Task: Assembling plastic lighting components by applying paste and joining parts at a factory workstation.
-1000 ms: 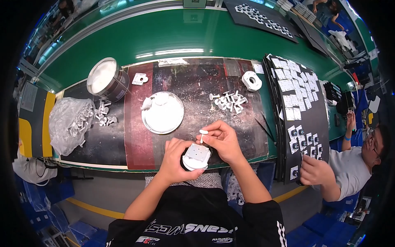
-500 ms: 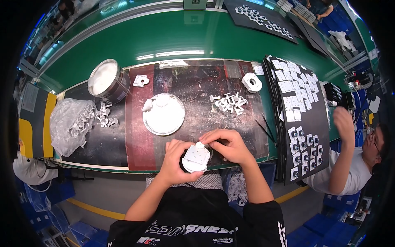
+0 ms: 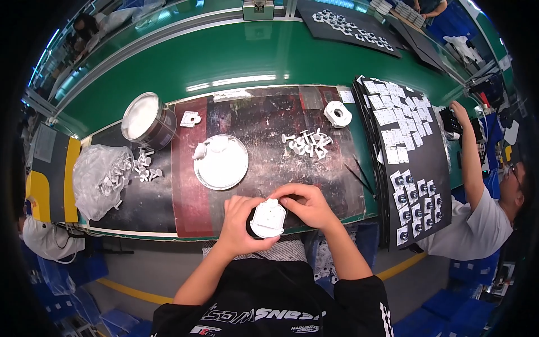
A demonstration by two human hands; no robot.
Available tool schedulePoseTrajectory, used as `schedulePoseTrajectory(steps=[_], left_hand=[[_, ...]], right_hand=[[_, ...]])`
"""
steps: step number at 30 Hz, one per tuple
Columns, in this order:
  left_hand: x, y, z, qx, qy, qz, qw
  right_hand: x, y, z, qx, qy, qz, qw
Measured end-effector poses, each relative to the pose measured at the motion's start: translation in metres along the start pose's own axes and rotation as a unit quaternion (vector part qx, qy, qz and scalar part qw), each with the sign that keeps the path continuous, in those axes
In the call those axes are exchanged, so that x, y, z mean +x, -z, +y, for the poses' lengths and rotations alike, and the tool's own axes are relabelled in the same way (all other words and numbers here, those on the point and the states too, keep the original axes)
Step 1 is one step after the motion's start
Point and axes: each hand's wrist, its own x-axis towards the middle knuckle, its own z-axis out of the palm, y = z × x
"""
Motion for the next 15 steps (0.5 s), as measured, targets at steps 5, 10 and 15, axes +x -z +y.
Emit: schedulePoseTrajectory(steps=[5, 10, 15], left_hand=[[0.008, 0.013, 0.011, 0.014, -0.042, 0.031, 0.999], [0.074, 0.049, 0.008, 0.087, -0.050, 0.092, 0.991], [0.208, 0.042, -0.066, 0.122, 0.041, 0.124, 0.984]], right_hand=[[0.003, 0.003, 0.006, 0.128, 0.039, 0.053, 0.990], [0.003, 0.008, 0.011, 0.109, 0.018, 0.080, 0.991], [0.001, 0.007, 0.005, 0.089, -0.010, 0.059, 0.994]])
